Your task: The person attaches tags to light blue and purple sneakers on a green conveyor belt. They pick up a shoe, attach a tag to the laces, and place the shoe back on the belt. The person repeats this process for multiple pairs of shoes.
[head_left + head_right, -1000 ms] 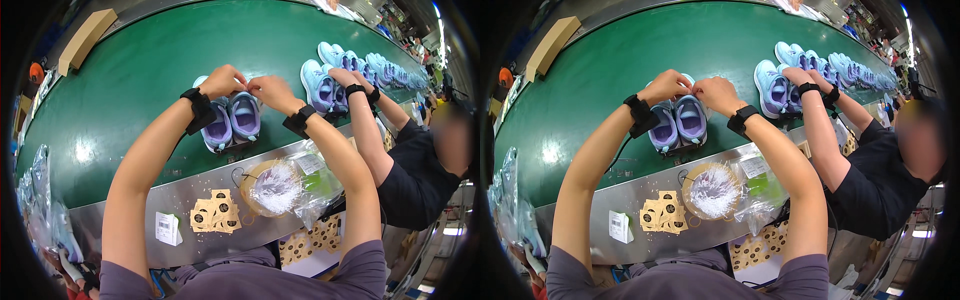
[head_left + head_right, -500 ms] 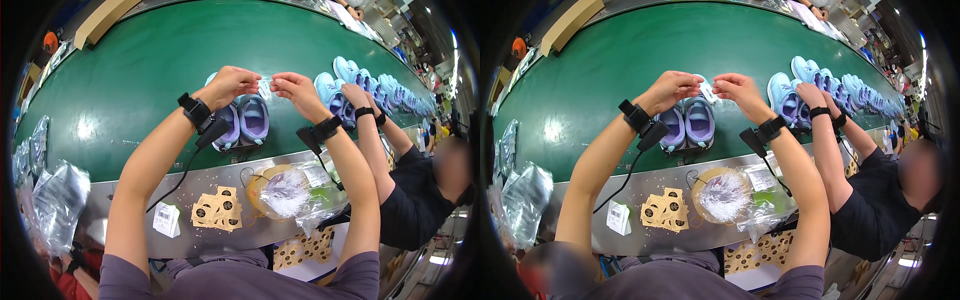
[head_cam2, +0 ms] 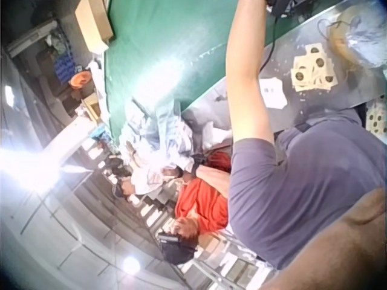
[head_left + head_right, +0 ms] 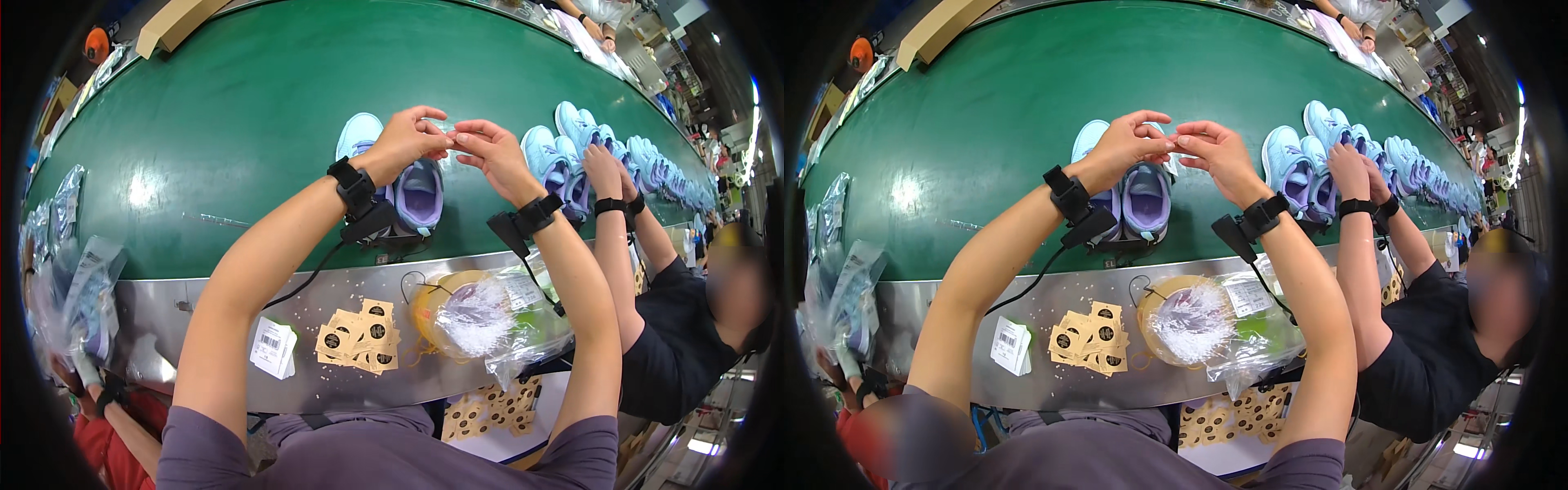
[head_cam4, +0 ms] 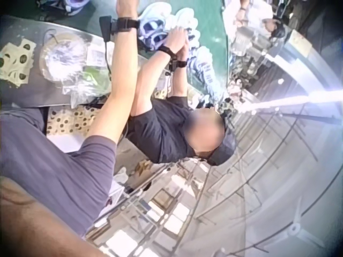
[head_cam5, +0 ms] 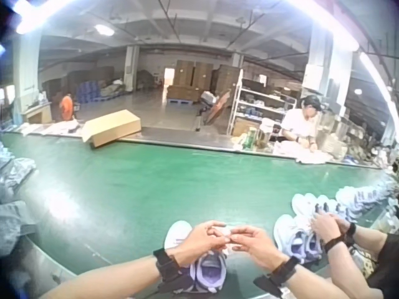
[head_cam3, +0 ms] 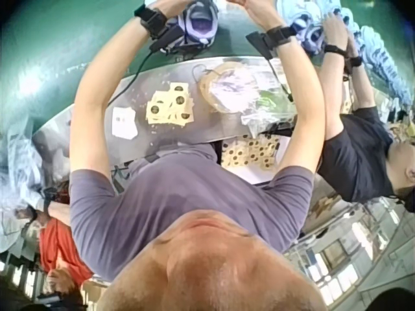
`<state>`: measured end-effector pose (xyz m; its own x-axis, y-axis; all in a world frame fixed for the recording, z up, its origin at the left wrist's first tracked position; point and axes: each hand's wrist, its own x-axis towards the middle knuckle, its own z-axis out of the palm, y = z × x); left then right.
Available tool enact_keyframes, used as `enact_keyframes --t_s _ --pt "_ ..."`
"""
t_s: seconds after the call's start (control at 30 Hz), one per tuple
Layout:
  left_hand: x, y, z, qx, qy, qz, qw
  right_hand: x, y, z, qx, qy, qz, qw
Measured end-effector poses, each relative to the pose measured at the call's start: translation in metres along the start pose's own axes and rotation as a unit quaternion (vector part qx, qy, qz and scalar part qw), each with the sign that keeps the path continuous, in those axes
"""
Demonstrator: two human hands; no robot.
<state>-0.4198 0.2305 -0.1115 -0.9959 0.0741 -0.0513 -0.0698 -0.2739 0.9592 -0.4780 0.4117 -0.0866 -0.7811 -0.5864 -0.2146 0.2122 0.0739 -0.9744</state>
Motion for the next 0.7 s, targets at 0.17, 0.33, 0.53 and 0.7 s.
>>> enact_keyframes --t_s 0.17,0.33,0.53,0.7 --pt "-0.001 0.001 -0.001 0.024 0.018 -0.019 0.999 0.001 0.001 0.002 -0.030 -0.017 -0.013 0.999" --pt "-0.002 -0.002 0.000 0.063 -0.004 -0.002 0.998 0.002 -0.002 0.006 -0.135 -0.008 -0.075 0.988" --pt "-0.006 -0.001 -0.013 0.078 0.008 -0.007 0.997 0.013 -0.002 0.017 -0.248 -0.002 -0.152 0.957" --pt "-0.012 0.004 -0.003 0.181 0.023 0.050 0.982 -0.003 -0.006 0.020 -0.494 0.003 -0.320 0.808"
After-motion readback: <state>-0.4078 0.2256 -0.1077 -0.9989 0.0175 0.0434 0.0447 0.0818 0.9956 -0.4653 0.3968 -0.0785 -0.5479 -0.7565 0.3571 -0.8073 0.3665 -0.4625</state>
